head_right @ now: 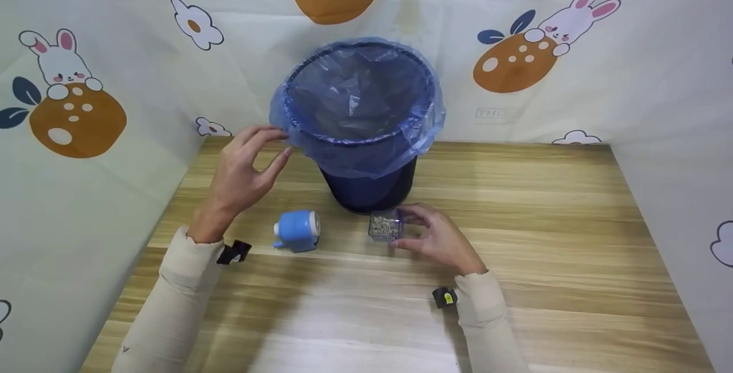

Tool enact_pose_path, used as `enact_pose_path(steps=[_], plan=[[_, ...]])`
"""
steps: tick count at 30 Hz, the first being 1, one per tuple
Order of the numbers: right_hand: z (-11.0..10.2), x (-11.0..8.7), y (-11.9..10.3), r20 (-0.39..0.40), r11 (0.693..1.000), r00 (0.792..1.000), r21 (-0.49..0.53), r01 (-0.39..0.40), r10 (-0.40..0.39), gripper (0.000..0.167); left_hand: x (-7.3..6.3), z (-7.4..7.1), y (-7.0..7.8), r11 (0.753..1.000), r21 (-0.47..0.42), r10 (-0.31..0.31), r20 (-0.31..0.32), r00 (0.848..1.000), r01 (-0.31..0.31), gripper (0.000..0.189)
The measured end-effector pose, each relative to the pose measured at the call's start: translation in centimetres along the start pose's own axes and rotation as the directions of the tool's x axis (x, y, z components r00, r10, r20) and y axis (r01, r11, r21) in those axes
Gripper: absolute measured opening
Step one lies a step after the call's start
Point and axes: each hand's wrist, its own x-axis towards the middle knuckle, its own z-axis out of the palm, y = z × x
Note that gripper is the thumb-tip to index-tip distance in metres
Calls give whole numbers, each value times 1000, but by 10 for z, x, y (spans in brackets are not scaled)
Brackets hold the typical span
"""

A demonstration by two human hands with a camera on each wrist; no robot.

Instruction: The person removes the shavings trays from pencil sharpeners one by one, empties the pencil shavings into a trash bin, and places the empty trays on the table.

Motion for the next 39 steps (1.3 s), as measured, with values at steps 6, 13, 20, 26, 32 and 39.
enact_pose_path(steps=[6, 13, 20, 26, 32, 39], plan=[[0, 0, 1, -8, 1000, 1000, 11, -1, 1, 60, 13, 5, 4, 1000, 5, 15, -55, 998, -15, 22], [-2, 0, 0, -10, 999, 1000, 42, -8, 8, 59, 20, 11, 3, 1000, 5, 21, -15, 1000, -21, 29], [-4, -1, 0, -13, 998, 1000, 56, -14, 15, 60, 21, 16, 2, 998, 22, 65, -16, 998, -64, 23], [-5, -2, -1, -26, 998, 1000, 67, -14, 16, 61, 22, 20, 2, 993, 58, 102, -23, 995, -100, 22], [-8, -3, -1, -37, 998, 999, 63, -21, 23, 62, 23, 19, 7, 987, 107, 115, 14, 993, -116, 23], [-12, -5, -5, -51, 997, 999, 77, 19, -15, 62, 22, 22, 14, 984, 114, 138, 18, 990, -140, 23]])
